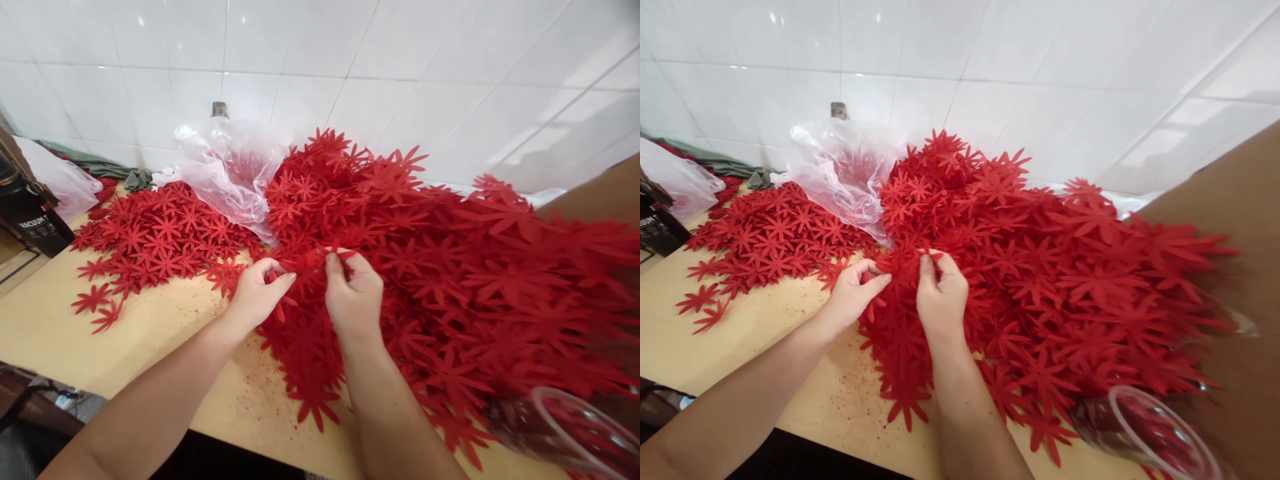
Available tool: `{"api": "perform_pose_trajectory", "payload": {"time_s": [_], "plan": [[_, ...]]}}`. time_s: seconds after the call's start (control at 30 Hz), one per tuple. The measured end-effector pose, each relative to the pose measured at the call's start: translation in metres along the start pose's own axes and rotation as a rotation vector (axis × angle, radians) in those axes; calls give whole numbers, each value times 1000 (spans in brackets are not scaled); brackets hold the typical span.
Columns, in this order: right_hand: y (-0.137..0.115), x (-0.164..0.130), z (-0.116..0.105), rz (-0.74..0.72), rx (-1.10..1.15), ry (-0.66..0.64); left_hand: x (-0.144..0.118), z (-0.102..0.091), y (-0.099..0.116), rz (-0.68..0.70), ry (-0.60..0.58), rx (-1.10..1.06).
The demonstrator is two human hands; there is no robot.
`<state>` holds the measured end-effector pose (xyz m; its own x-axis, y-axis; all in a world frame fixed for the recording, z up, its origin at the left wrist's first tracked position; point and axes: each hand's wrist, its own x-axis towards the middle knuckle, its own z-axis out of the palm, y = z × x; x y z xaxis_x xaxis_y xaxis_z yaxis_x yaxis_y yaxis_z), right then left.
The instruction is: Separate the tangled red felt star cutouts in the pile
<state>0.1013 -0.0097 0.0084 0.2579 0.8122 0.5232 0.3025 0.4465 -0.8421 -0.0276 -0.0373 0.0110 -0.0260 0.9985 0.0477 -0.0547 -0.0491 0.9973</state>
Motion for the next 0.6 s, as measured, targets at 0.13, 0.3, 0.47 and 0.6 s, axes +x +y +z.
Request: {"api": "perform_pose_trajectory", "payload": {"time_s": [0.13, 0.3, 0.47, 0.6], "plan": [[16, 13, -9, 160, 126, 167, 1, -1, 1, 35, 62, 31], [26, 18, -12, 71, 35, 80, 0, -1, 6, -12, 108, -18], [10, 5, -8, -68, -65, -129, -1, 1, 7, -52, 73, -69], [0, -5, 1, -21, -8, -363, 0, 0, 5, -32, 76, -79]]}}
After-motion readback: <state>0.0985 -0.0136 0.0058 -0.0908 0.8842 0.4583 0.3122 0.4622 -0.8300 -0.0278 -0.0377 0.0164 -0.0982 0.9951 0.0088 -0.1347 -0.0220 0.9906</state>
